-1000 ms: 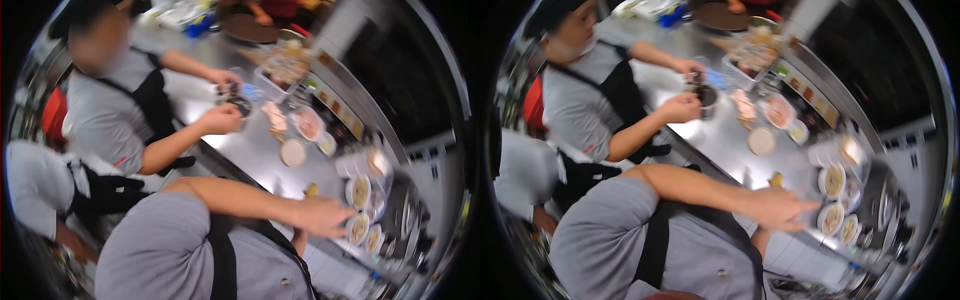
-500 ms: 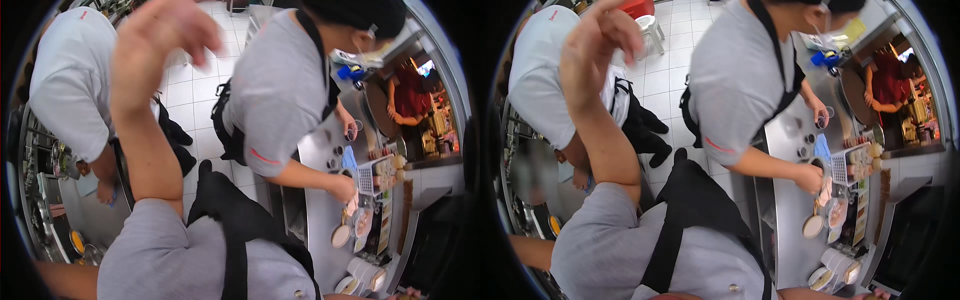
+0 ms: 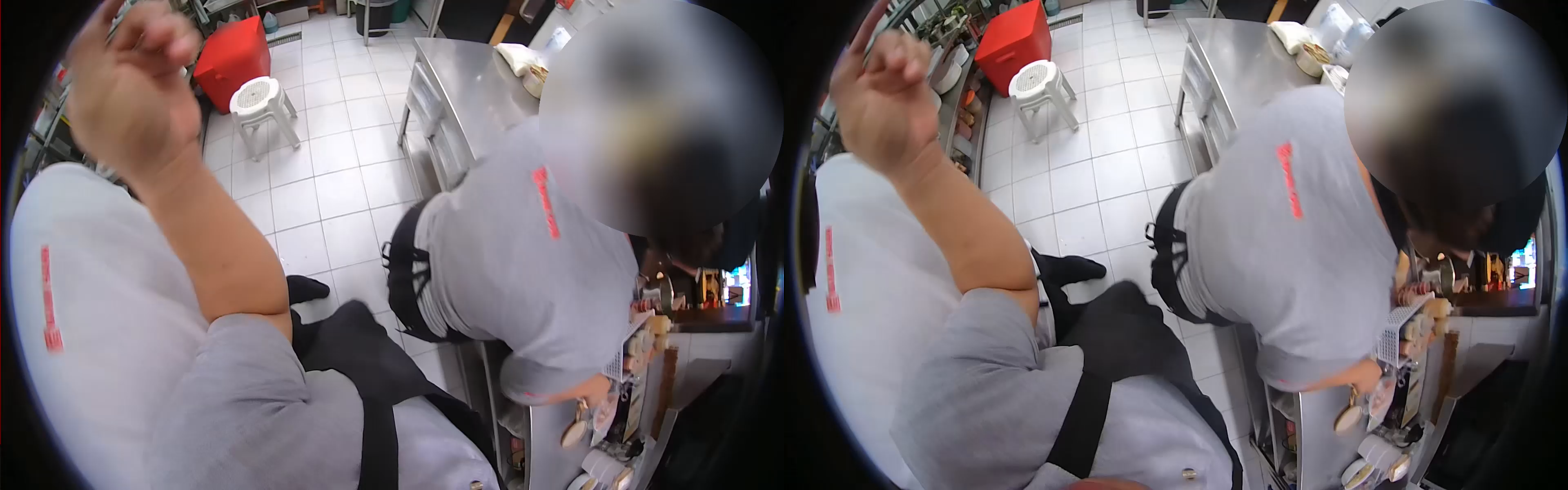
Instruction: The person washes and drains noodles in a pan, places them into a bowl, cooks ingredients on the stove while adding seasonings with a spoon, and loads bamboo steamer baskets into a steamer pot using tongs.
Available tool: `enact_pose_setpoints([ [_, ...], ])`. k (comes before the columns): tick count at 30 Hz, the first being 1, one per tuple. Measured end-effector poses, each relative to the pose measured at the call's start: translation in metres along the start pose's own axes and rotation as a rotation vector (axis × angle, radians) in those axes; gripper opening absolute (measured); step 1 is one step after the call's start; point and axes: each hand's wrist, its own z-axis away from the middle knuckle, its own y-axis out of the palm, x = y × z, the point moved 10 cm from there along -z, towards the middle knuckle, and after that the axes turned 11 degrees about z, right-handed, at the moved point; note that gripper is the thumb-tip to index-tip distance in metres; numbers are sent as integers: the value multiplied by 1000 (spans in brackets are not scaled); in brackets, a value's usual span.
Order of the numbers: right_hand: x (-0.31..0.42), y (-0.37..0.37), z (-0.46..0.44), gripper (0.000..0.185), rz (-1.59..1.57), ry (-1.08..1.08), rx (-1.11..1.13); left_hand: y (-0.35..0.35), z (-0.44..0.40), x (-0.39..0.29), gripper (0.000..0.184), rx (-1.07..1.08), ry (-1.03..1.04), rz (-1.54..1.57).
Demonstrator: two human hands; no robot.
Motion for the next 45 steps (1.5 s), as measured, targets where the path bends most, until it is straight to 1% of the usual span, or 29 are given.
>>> enact_pose_setpoints([
  [1,-13,34,30,35,-74,93,69,-9,-17,-2,37,164,-27,135],
  [6,-4,212,128,34,-346,352,354,-86,-110,19,34,230,161,101],
  [9,25,326,180,33,-506,424,474,-155,-152,69,31,103,250,-101],
  [12,57,449,230,33,-691,518,606,-238,-158,181,44,-22,243,-115],
  [15,103,567,274,32,-826,615,784,-337,-123,354,31,-300,-456,-379],
  [16,120,601,288,32,-883,653,827,-372,-87,425,33,-254,-584,-327],
  [18,156,668,319,32,-993,733,932,-407,-4,497,40,45,-799,-781],
  [19,174,698,339,32,-1035,761,996,-393,24,502,43,477,-855,-762],
  [20,188,727,361,32,-1068,792,1065,-402,80,516,48,765,-1044,-643],
  [21,203,756,385,31,-1096,824,1141,-410,85,491,53,1004,-1281,-584],
  [22,205,786,418,51,-1055,780,1226,-408,87,447,60,1238,-1521,-480],
  [23,207,816,452,70,-1013,730,1310,-424,63,424,60,1161,-1529,-500],
  [25,288,871,518,84,-1003,596,1643,-475,-8,382,75,543,-1385,-432],
  [26,328,894,550,88,-1006,473,1803,-493,-31,367,76,382,-1259,-397],
  [27,369,908,589,88,-1051,452,1998,-514,-55,353,77,204,-1121,-379],
  [29,451,919,654,88,-1057,356,2260,-537,-85,325,79,-48,-1069,-264],
  [30,492,911,684,88,-1110,275,2389,-553,-96,318,78,-157,-957,-295],
  [32,553,911,751,89,-983,150,2474,-592,-114,298,77,-364,-767,-343],
  [33,554,938,804,87,-736,183,2500,-607,-124,287,75,-485,-674,-355],
  [34,598,921,846,86,-987,98,2606,-638,-126,285,62,-581,-573,-308],
  [35,638,895,871,84,-1126,-237,2644,-661,-131,265,47,-626,-471,-260],
  [37,706,820,905,77,-1309,-473,2865,-718,-118,210,38,-876,-250,-316],
  [38,737,792,919,69,-1501,-516,2817,-743,-106,180,37,-993,-108,-359],
  [39,764,757,922,63,-1562,-692,2847,-762,-90,150,35,-1105,32,-396],
  [41,802,700,944,63,-1852,-1018,2802,-782,-58,97,33,-1333,-24,-498],
  [42,824,683,951,63,-1852,-1027,2816,-799,-35,79,31,-1440,7,-534],
  [43,836,662,957,64,-1763,-1293,2803,-815,-14,63,30,-1540,26,-566],
  [44,847,643,964,66,-1656,-1530,2771,-825,0,48,29,-1602,129,-386],
  [45,872,634,966,66,-1619,-1462,2785,-836,14,37,28,-1642,203,-195],
])
